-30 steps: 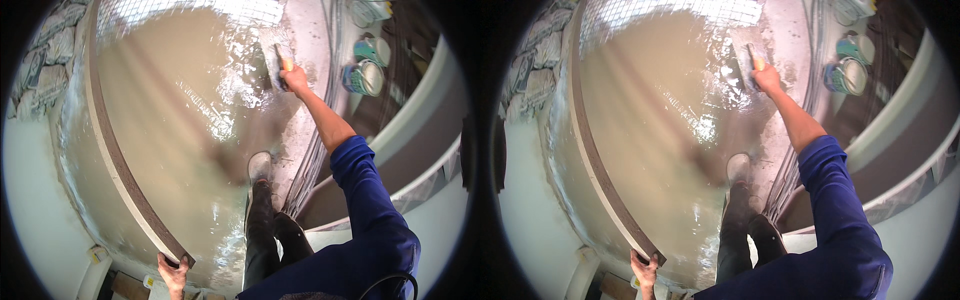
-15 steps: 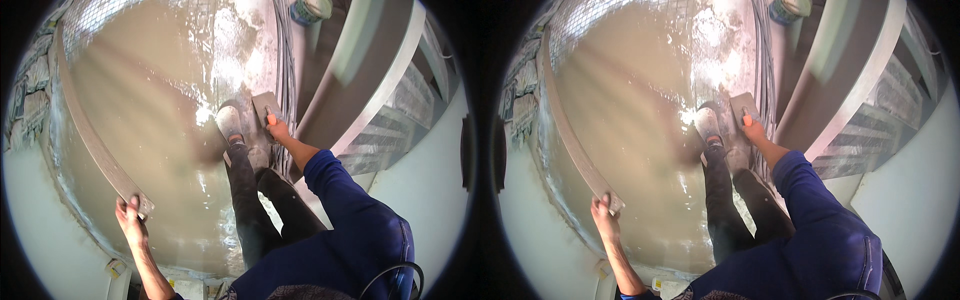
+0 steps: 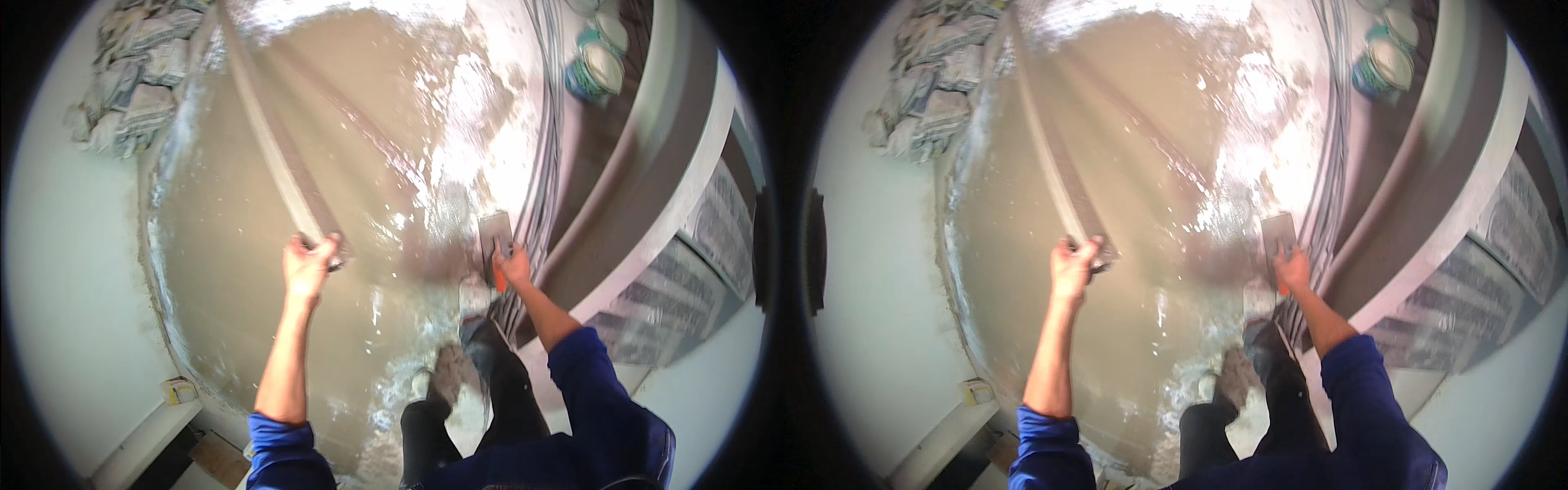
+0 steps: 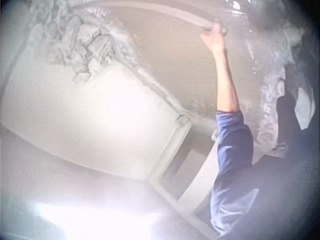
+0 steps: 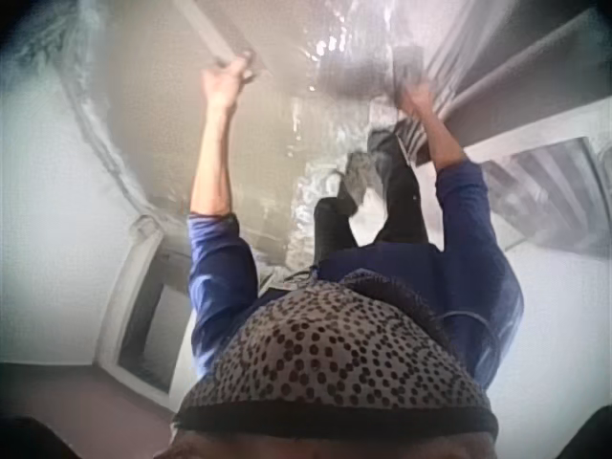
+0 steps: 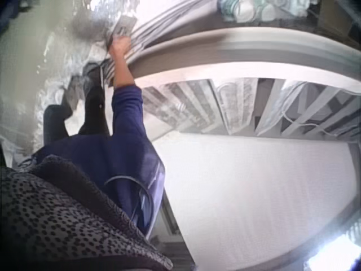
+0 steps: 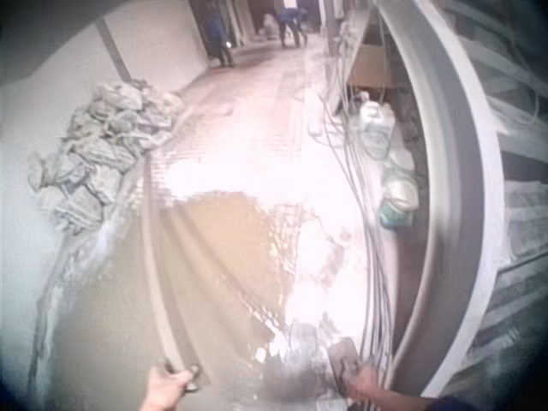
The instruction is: The person uses a long straightedge to screed and level wet concrete on a floor. They repeatedly pull the straightedge across the surface to remove high spots and fill low areas, then briefly use a trowel to smooth edges near the wall.
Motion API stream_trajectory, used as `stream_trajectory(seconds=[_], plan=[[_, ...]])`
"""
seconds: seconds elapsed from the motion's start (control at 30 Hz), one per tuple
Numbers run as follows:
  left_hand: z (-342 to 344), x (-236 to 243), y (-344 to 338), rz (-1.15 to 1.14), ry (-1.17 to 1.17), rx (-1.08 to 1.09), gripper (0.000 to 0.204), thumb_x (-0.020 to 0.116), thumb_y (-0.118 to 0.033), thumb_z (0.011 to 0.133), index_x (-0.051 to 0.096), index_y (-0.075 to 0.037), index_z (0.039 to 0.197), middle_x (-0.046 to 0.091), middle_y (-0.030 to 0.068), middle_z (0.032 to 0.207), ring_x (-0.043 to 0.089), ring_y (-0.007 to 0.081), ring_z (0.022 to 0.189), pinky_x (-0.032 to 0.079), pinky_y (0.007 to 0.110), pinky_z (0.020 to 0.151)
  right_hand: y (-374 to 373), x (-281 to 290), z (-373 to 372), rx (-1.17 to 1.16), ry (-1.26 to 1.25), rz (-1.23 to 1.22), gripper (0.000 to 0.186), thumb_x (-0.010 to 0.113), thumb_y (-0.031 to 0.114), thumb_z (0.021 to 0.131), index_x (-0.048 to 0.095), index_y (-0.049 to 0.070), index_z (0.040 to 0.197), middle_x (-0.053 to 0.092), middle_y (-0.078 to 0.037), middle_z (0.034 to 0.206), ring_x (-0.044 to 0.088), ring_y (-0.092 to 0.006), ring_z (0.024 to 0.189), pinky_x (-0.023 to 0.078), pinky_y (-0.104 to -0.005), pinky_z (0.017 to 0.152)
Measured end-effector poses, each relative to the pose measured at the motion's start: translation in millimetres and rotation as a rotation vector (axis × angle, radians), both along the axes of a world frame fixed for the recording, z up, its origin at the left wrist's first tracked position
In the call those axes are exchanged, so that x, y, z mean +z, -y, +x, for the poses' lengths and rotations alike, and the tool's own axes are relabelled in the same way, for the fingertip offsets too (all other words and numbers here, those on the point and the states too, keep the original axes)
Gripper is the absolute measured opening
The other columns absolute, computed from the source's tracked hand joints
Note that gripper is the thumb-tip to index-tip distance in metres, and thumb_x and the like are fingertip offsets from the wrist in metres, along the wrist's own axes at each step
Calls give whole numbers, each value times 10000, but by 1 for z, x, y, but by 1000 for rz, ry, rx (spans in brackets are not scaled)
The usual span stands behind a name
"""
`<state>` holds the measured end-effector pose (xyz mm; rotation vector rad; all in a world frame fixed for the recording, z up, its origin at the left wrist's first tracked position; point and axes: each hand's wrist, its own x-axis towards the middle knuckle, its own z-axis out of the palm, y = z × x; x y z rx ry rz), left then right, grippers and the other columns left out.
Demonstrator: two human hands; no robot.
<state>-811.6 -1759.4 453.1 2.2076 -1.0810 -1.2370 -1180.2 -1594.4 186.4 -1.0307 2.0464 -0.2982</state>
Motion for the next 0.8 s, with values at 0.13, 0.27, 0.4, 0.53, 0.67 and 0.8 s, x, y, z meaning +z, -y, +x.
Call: stream_trajectory(seconds=[0.13,0.27,0.4,0.53,0.67,0.8], plan=[[-31,-2,11,67,324,-62,617,829,-391,700,582,75,1021,707,233,923,720,309,859,575,398,779,102,100,85,18,668,-27,645,759,410,836,560,40,1326,609,-198,1304,612,-312,1165,488,-389,983],[-55,26,23,170,418,-76,665,792,-416,693,589,36,1137,700,246,1070,687,375,1031,543,447,911,196,220,178,217,662,-20,955,747,572,795,421,-54,1438,491,-270,1438,540,-359,1288,448,-414,1055],[-65,63,36,170,397,-148,769,795,-464,696,555,23,1239,679,246,1153,658,391,1097,531,458,936,257,284,212,311,762,152,1170,799,539,766,205,-162,1491,349,-347,1504,380,-370,1422,377,-420,1127],[-47,99,31,114,-22,-195,837,794,-475,775,482,9,1382,676,218,1171,698,281,893,561,395,750,278,296,218,260,571,101,973,880,236,715,342,-155,1425,527,-316,1358,550,-346,1266,488,-383,1012],[-8,136,3,67,-237,-54,780,772,-419,842,459,5,1416,672,193,1142,641,167,745,518,306,625,307,338,197,407,502,1,713,831,181,703,523,-109,1277,640,-264,1195,641,-317,1109,517,-389,947],[32,162,-3,66,-169,30,732,765,-379,855,469,2,1405,667,176,1111,635,173,747,517,309,627,338,408,182,380,634,-4,623,811,192,678,587,-122,1168,669,-262,1117,658,-318,1083,516,-405,936]])
